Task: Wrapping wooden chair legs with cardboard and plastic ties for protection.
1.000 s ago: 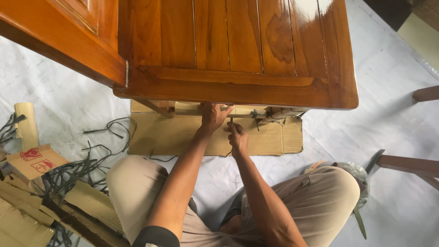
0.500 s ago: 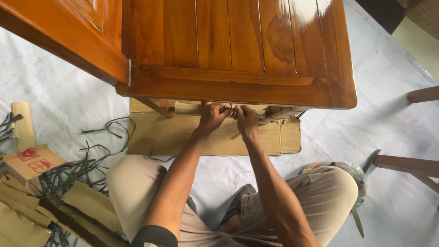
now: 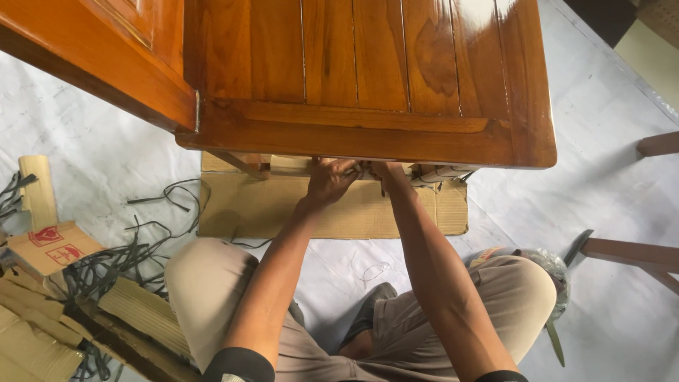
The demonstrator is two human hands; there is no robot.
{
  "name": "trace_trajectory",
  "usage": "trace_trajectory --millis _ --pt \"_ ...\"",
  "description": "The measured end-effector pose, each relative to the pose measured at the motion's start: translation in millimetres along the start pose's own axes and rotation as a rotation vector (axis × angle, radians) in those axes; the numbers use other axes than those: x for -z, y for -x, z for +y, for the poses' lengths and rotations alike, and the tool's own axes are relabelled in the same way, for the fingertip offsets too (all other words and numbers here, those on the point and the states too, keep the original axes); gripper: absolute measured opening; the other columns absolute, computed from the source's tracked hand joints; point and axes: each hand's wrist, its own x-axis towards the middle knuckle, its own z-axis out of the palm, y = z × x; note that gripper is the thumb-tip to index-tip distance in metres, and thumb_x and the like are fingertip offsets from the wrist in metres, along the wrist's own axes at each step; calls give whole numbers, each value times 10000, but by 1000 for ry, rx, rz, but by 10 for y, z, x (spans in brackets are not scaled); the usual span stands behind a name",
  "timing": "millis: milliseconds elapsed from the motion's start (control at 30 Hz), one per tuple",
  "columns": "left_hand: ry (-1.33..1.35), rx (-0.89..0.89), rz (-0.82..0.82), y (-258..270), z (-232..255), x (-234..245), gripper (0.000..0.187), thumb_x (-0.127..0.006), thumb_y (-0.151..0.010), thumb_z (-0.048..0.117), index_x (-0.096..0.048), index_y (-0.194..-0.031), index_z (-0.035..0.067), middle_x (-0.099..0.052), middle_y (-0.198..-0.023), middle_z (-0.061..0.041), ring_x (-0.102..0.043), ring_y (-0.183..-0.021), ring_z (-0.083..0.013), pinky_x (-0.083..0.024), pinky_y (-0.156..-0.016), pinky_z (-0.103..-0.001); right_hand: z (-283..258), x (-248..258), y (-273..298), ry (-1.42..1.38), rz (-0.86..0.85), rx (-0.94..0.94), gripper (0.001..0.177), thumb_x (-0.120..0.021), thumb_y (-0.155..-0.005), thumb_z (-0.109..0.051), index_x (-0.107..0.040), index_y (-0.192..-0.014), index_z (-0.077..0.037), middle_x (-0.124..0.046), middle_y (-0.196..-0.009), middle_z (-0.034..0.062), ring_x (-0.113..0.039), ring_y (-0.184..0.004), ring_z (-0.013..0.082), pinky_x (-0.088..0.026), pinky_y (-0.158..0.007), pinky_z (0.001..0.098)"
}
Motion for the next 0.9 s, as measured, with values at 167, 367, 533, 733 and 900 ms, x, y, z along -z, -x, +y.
trace_trajectory --millis 167,367,533,733,900 --pt "-38 85 -83 37 422 408 233 -640 -970 440 -714 -1186 390 -746 -1159 123 -466 -1309 -244 -207 -1178 -528 296 -249 -126 -75 60 115 447 -659 -983 -377 -570 -1082 49 -643 -964 220 -697 -709 397 -595 -641 442" --pt "-99 74 -73 16 686 775 239 -592 -988 491 -733 -1115 347 -767 -1071 60 -510 -1271 -302 -282 -1159 -601 -502 -252 649 -729 335 -89 529 -465 -1067 -509 -697 -1127 -37 -715 -851 114 -692 -614 199 -590 -574 319" --pt "-87 20 -37 17 575 607 273 -592 -984 489 -747 -1109 302 -779 -1020 20 -538 -1239 -328 -283 -1141 -637 -335 -620 1004 -677 604 -98 508 -533 -1061 -439 -709 -749 -79 -556 -506 39 -529 -409 120 -450 -436 240" --pt "-94 -22 0 -24 187 98 313 -634 -965 501 -756 -1090 241 -786 -1014 -38 -622 -1156 -332 -306 -1120 -601 -242 -699 864 -986 313 -368 404 -558 -951 -191 -526 -1349 -125 -614 -1111 89 -627 -853 184 -546 -740 329" --pt "-38 -37 33 -28 95 38 270 -656 -967 472 -753 -1057 236 -780 -1013 -58 -658 -1129 -340 -300 -1112 -588 75 -836 550 -913 80 -291 488 -659 -934 -152 -493 -1365 6 -638 -1239 182 -680 -1107 310 -532 -988 518"
